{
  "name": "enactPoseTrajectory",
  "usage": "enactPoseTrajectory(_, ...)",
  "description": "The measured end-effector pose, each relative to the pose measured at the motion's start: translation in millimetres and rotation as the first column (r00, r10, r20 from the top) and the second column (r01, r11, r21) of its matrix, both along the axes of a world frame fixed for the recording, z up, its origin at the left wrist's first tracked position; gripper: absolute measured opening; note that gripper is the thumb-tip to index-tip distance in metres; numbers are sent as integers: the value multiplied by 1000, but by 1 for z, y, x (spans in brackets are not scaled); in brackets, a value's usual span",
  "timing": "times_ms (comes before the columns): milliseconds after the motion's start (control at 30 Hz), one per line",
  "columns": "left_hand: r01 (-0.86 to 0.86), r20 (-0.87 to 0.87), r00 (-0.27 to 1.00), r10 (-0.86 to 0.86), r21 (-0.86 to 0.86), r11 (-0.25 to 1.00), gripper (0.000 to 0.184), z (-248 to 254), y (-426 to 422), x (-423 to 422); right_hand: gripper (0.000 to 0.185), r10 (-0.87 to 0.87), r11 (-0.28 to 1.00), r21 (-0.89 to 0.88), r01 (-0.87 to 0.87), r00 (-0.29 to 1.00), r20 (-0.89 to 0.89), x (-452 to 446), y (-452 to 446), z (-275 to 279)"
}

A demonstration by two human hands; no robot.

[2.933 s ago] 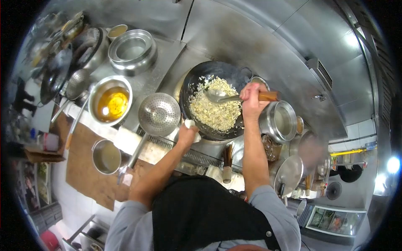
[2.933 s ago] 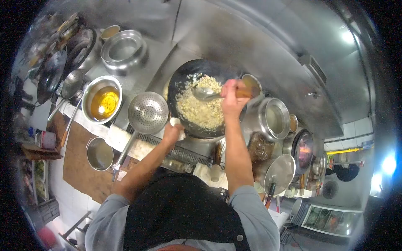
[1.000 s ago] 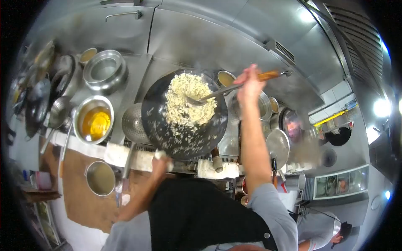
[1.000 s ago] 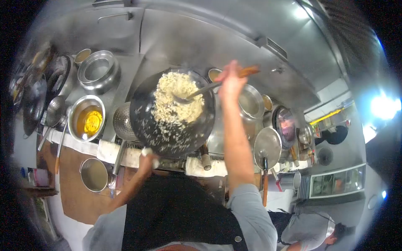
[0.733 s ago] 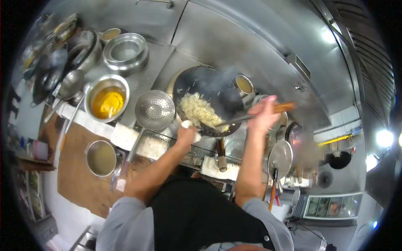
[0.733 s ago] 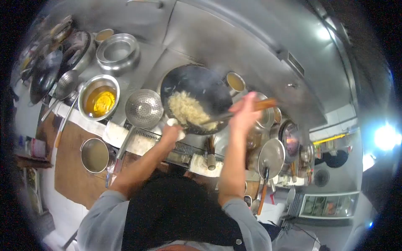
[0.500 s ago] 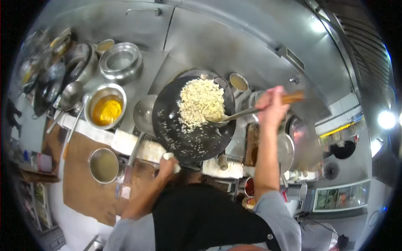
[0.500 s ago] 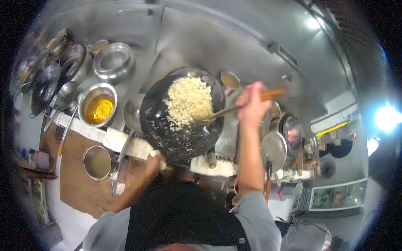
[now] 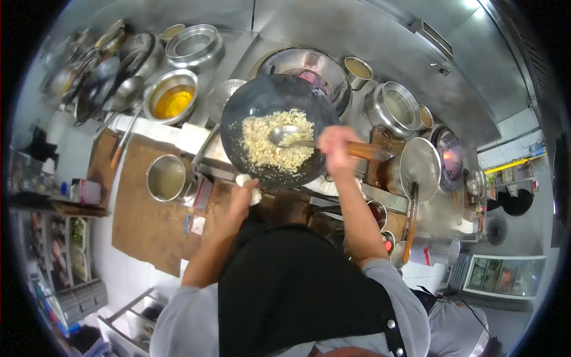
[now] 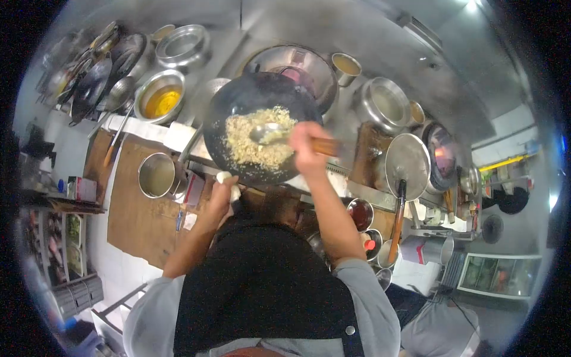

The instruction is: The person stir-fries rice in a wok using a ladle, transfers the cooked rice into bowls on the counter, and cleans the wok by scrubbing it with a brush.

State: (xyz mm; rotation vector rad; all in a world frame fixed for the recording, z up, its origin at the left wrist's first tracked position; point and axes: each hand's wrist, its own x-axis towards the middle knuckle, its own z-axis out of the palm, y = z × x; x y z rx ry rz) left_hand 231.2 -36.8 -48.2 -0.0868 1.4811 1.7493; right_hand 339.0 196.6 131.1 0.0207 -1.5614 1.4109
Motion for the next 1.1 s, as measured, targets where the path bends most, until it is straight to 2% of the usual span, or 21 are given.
enactPoseTrajectory(33,-27,7,1000,27,36,999,17,1,2,2,19,-93,992,112,65,960,266,-2,-9,-6)
enactPoseTrajectory(67,-57,17,998,56,73,996,17,3,4,4,21,-86,992,117,54,955,284,1,-8,-7)
enactPoseTrajectory(133,-15,55,998,13,35,999,18,7,-4,8,24,-61,992,124,20,941,332,-2,-23,25)
enactPoseTrajectory(200,3,93,996,-8,52,999,18,20,-2,9,28,38,996,67,-50,985,169,-1,-36,43)
enactPoseTrajectory(267,13,67,998,-13,5,1000,19,-5,1,2,29,164,986,39,-165,986,30,-3,-43,39)
enactPoseTrajectory(300,16,66,998,-17,8,1000,20,-7,1,1,29,31,989,139,-57,982,184,-11,-48,34)
enactPoseTrajectory(367,46,35,998,-46,3,999,22,-11,-4,-4,28,34,993,101,-67,953,300,-21,-49,29)
enactPoseTrajectory(400,65,7,998,-65,-5,998,23,2,-5,-5,28,42,994,82,-76,933,358,-28,-50,30)
enactPoseTrajectory(433,86,-14,996,-86,-16,996,24,6,-8,-4,29,128,992,-51,-119,947,296,-31,-52,35)
enactPoseTrajectory(500,114,-31,993,-115,-40,993,27,-4,-7,-8,31,191,981,-65,-182,964,184,-30,-59,40)
enactPoseTrajectory(533,130,-39,990,-133,-51,990,28,14,-8,-7,31,219,975,-70,-211,968,127,-30,-62,40)
enactPoseTrajectory(567,176,-48,982,-185,-154,972,33,33,-14,-4,32,218,976,-39,-214,958,187,-33,-62,27)
enactPoseTrajectory(667,92,-79,992,-103,-131,987,23,20,-11,-3,29,144,984,52,-172,928,345,-47,-69,30)
enactPoseTrajectory(700,99,-67,992,-110,-144,985,23,22,-12,-4,30,170,985,-17,-174,930,326,-47,-72,41)
enactPoseTrajectory(800,106,-44,992,-115,-170,980,25,26,-10,-5,31,252,967,-71,-244,959,131,-44,-77,45)
enactPoseTrajectory(833,102,-50,992,-113,-179,978,25,28,-10,-4,31,227,973,0,-230,961,161,-47,-77,37)
enactPoseTrajectory(933,98,-43,993,-106,-161,982,23,23,-9,-4,31,157,986,-7,-167,912,378,-64,-84,36)
enactPoseTrajectory(967,97,-35,994,-103,-147,984,22,19,-9,-6,31,138,984,61,-169,927,349,-62,-79,44)
enactPoseTrajectory(1067,81,-48,995,-89,-144,986,20,21,-8,-5,29,266,957,-121,-262,964,21,-60,-84,52)
enactPoseTrajectory(1100,80,-39,996,-85,-121,989,20,14,-7,-4,30,300,940,-169,-297,954,-7,-63,-80,41)
